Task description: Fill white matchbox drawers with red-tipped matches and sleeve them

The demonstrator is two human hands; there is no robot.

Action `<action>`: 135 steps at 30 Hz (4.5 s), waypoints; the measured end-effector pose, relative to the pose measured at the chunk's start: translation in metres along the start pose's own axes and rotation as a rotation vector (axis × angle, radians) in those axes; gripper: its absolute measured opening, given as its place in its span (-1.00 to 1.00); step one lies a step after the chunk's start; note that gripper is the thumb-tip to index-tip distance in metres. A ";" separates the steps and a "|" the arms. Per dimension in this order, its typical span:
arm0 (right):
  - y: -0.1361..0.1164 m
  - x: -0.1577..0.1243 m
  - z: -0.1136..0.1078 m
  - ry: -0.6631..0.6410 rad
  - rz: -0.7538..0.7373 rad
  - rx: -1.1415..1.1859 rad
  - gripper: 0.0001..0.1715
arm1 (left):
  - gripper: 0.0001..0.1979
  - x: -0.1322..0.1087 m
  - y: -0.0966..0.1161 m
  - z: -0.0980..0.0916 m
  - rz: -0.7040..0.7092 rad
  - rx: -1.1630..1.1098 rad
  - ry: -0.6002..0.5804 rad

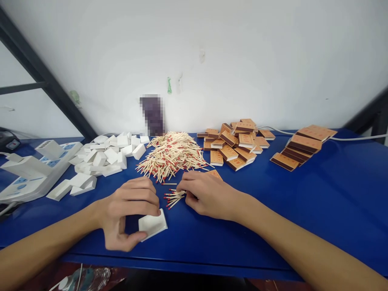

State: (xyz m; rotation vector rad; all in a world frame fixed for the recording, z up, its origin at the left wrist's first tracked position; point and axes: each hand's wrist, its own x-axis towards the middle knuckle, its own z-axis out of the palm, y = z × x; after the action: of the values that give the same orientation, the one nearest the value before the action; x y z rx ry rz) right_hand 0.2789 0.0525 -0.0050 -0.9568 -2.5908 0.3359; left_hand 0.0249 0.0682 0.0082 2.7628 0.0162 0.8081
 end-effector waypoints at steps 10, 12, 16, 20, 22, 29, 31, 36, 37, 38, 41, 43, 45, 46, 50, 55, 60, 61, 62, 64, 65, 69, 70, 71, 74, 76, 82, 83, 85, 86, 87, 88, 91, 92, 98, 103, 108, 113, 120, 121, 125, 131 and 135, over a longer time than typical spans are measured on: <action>-0.001 -0.001 -0.001 0.002 0.010 -0.023 -0.67 | -0.65 0.001 0.012 0.004 -0.088 0.342 -0.221; -0.003 0.000 -0.001 0.001 0.003 -0.018 -0.64 | -0.68 0.001 0.012 0.007 -0.099 0.309 -0.206; -0.003 0.000 -0.002 -0.001 -0.022 -0.025 -0.51 | -0.66 0.000 0.007 0.009 -0.161 0.234 -0.163; -0.002 -0.002 -0.001 -0.015 -0.001 -0.076 -0.59 | -0.69 -0.003 -0.002 0.004 -0.236 0.254 -0.102; -0.002 -0.003 -0.001 -0.020 0.011 -0.094 -0.64 | -0.69 -0.005 -0.007 0.002 -0.269 0.291 -0.130; -0.003 -0.002 -0.005 -0.051 0.034 -0.102 -0.65 | -0.63 -0.008 -0.013 0.001 -0.309 0.322 -0.242; -0.003 -0.001 -0.005 -0.052 0.019 -0.102 -0.63 | -0.61 -0.007 -0.012 0.000 -0.311 0.314 -0.267; -0.004 -0.001 -0.005 -0.051 0.009 -0.121 -0.60 | -0.59 -0.007 -0.011 0.000 -0.288 0.281 -0.314; -0.004 -0.001 -0.005 -0.054 0.013 -0.124 -0.60 | -0.59 -0.007 -0.011 0.000 -0.291 0.280 -0.319; -0.004 -0.002 -0.005 -0.056 0.017 -0.126 -0.61 | -0.59 -0.007 -0.010 0.000 -0.294 0.278 -0.323; -0.003 -0.002 -0.004 -0.055 0.023 -0.117 -0.61 | -0.60 -0.008 -0.010 0.000 -0.305 0.271 -0.324; -0.002 -0.002 -0.003 -0.053 0.022 -0.111 -0.61 | -0.60 -0.008 -0.011 0.001 -0.303 0.270 -0.326; -0.002 -0.003 -0.002 -0.050 0.015 -0.114 -0.60 | -0.60 -0.008 -0.011 0.000 -0.297 0.274 -0.318; -0.002 -0.003 -0.002 -0.049 0.009 -0.117 -0.60 | -0.61 -0.008 -0.011 0.000 -0.297 0.278 -0.310; -0.003 -0.003 -0.004 -0.025 -0.019 -0.106 -0.64 | -0.63 -0.006 -0.010 -0.002 -0.315 0.283 -0.258; -0.003 -0.003 -0.003 0.011 -0.032 -0.106 -0.71 | -0.64 -0.006 -0.010 -0.003 -0.314 0.264 -0.268; -0.004 -0.002 -0.001 0.019 -0.026 -0.088 -0.75 | -0.63 -0.007 -0.012 -0.001 -0.308 0.226 -0.277; -0.005 -0.002 -0.001 0.019 -0.029 -0.081 -0.76 | -0.63 -0.007 -0.012 -0.001 -0.310 0.220 -0.279; -0.005 -0.003 -0.001 0.019 -0.031 -0.075 -0.77 | -0.63 -0.007 -0.012 -0.001 -0.312 0.214 -0.282; -0.007 -0.003 -0.002 0.022 -0.034 -0.070 -0.78 | -0.62 -0.007 -0.011 -0.001 -0.315 0.207 -0.287; -0.007 -0.003 -0.002 0.023 -0.035 -0.070 -0.78 | -0.62 -0.007 -0.011 -0.001 -0.317 0.205 -0.290; -0.006 -0.003 -0.002 0.030 -0.038 -0.066 -0.76 | -0.60 -0.007 -0.011 -0.001 -0.323 0.206 -0.298; -0.005 -0.003 -0.002 0.034 -0.035 -0.069 -0.75 | -0.60 -0.008 -0.011 -0.001 -0.324 0.204 -0.299; -0.005 -0.003 -0.002 0.036 -0.030 -0.072 -0.74 | -0.59 -0.008 -0.010 -0.001 -0.325 0.203 -0.300; -0.004 -0.003 -0.002 0.020 -0.016 -0.089 -0.71 | -0.59 -0.008 -0.010 -0.001 -0.325 0.202 -0.303; -0.006 -0.003 -0.002 0.002 -0.018 -0.096 -0.69 | -0.59 -0.008 -0.011 -0.001 -0.324 0.205 -0.307; -0.014 -0.001 -0.004 -0.034 -0.019 -0.155 -0.68 | -0.58 -0.007 -0.010 -0.001 -0.319 0.194 -0.318; -0.015 -0.001 -0.005 -0.034 -0.022 -0.167 -0.68 | -0.58 -0.007 -0.010 -0.001 -0.318 0.186 -0.320; -0.017 -0.002 -0.005 -0.038 -0.028 -0.176 -0.68 | -0.56 -0.007 -0.009 -0.001 -0.317 0.171 -0.323; -0.018 -0.002 -0.005 -0.040 -0.030 -0.176 -0.68 | -0.56 -0.007 -0.009 -0.001 -0.317 0.166 -0.324; -0.018 -0.002 -0.005 -0.045 -0.031 -0.176 -0.68 | -0.56 -0.007 -0.009 -0.001 -0.316 0.162 -0.324; -0.019 -0.002 -0.005 -0.051 -0.028 -0.175 -0.68 | -0.56 -0.007 -0.009 -0.001 -0.314 0.157 -0.325; -0.018 -0.001 -0.005 -0.073 -0.014 -0.166 -0.68 | -0.57 -0.007 -0.010 -0.001 -0.309 0.147 -0.327; -0.018 -0.001 -0.005 -0.081 -0.010 -0.163 -0.68 | -0.57 -0.007 -0.010 -0.001 -0.308 0.145 -0.327; -0.015 -0.001 -0.005 -0.031 -0.037 -0.141 -0.66 | -0.58 -0.006 -0.009 -0.001 -0.318 0.140 -0.339; -0.009 -0.003 -0.005 0.021 -0.037 -0.110 -0.68 | -0.57 -0.006 -0.009 -0.001 -0.334 0.165 -0.353; -0.008 -0.004 -0.004 -0.002 -0.022 -0.102 -0.70 | -0.52 -0.006 -0.011 -0.001 -0.335 0.182 -0.349; -0.010 -0.004 -0.005 -0.023 -0.012 -0.100 -0.70 | -0.50 -0.007 -0.010 -0.002 -0.329 0.180 -0.341; -0.011 -0.004 -0.006 -0.034 -0.037 -0.091 -0.67 | -0.61 -0.007 -0.009 -0.003 -0.290 0.151 -0.321; -0.011 -0.003 -0.006 -0.037 -0.040 -0.087 -0.67 | -0.62 -0.007 -0.009 -0.003 -0.288 0.152 -0.325; -0.013 -0.003 -0.007 -0.036 -0.038 -0.078 -0.66 | -0.60 -0.007 -0.009 -0.003 -0.282 0.168 -0.334; -0.010 -0.004 -0.005 -0.016 -0.018 -0.097 -0.66 | -0.55 -0.007 -0.009 -0.003 -0.304 0.182 -0.355; -0.009 -0.004 -0.005 -0.013 0.001 -0.097 -0.66 | -0.54 -0.006 -0.009 -0.003 -0.316 0.196 -0.366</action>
State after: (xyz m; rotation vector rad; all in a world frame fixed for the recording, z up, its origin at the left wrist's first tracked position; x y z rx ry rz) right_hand 0.2790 0.0438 0.0015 -0.9918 -2.6389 0.2189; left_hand 0.0187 0.0771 0.0046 2.9375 0.4713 0.2270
